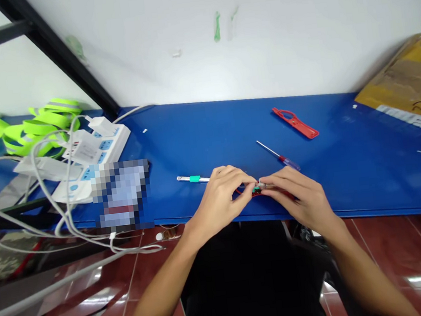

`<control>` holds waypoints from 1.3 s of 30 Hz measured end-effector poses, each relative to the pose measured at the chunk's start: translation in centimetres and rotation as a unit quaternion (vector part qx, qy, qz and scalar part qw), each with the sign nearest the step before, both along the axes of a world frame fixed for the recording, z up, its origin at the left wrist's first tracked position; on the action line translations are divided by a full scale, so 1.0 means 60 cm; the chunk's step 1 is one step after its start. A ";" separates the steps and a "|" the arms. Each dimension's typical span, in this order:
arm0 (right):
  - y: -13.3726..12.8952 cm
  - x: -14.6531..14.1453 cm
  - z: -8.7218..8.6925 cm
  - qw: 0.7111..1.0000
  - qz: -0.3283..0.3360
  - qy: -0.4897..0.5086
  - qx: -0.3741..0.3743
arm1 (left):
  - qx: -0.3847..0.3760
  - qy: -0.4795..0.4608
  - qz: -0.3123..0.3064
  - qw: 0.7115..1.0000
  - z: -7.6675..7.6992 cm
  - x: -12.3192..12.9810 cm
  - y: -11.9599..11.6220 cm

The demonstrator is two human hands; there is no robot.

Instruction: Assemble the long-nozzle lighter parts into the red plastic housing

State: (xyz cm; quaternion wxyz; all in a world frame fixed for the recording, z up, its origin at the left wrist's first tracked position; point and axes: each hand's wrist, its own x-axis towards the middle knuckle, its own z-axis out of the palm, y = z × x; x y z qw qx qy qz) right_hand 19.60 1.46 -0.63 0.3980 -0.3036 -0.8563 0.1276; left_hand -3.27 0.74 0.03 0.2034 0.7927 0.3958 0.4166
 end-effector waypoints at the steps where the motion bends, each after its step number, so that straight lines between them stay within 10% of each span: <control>1: 0.000 0.000 0.001 1.000 0.000 0.001 -0.004 | 0.001 -0.003 -0.002 1.000 0.000 0.001 0.000; 13: 0.003 0.027 0.007 0.991 -0.103 -0.070 -0.039 | -0.050 0.102 0.016 0.993 0.000 -0.043 0.012; 39: -0.009 0.043 0.006 0.987 -0.072 -0.136 -0.033 | -0.091 0.152 -0.013 0.984 0.007 -0.010 -0.017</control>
